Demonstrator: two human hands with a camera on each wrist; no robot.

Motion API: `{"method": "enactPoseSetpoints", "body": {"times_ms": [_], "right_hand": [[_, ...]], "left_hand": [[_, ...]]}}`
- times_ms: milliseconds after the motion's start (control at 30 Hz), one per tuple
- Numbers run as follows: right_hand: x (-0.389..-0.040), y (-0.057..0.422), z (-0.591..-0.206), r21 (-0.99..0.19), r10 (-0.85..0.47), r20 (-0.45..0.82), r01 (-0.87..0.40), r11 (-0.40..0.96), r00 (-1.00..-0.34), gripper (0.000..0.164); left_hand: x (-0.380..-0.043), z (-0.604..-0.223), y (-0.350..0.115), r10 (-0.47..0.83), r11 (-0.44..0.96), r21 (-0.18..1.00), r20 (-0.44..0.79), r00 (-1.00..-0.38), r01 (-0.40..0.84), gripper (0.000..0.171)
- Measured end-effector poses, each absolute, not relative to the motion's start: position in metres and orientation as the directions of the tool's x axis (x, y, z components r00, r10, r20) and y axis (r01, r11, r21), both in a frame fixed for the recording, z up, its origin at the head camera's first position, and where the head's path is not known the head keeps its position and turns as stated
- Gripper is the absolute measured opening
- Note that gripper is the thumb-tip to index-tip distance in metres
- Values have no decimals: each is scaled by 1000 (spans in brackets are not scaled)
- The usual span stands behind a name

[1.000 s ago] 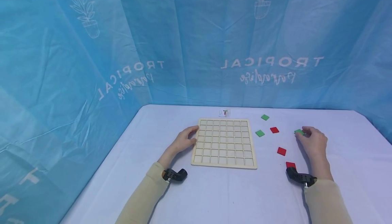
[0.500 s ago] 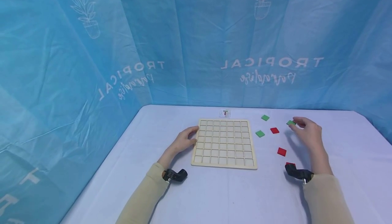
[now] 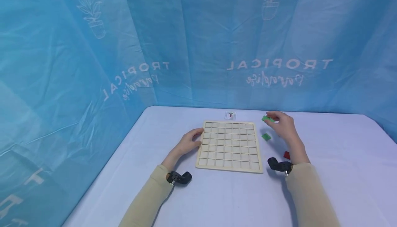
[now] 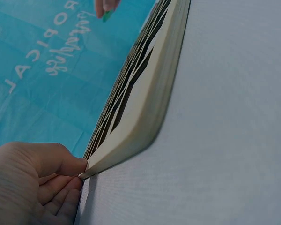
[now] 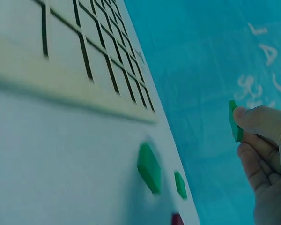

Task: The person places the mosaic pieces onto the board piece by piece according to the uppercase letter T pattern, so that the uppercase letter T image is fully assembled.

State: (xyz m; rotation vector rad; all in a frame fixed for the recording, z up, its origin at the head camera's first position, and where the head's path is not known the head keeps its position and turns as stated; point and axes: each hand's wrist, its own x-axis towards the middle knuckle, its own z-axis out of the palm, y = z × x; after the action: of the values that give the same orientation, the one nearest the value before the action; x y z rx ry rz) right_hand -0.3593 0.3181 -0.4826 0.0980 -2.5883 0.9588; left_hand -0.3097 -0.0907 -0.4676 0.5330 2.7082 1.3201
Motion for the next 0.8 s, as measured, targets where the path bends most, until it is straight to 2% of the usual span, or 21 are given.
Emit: {"method": "enactPoseSetpoints", "body": {"times_ms": [233, 400, 800], "right_hand": [[-322, 247, -424, -677, -139, 304, -316, 665, -943, 41], [-328, 220, -427, -690, -180, 273, -323, 648, -945, 38], [-337, 171, -433, -744, -275, 290, -396, 539, -917, 37]], "left_hand": [[-310, -468, -91, 340, 571, 776, 74, -937, 268, 57], [-310, -467, -90, 337, 575, 775, 69, -939, 263, 57], [-310, -467, -91, 327, 575, 778, 64, -943, 253, 56]]}}
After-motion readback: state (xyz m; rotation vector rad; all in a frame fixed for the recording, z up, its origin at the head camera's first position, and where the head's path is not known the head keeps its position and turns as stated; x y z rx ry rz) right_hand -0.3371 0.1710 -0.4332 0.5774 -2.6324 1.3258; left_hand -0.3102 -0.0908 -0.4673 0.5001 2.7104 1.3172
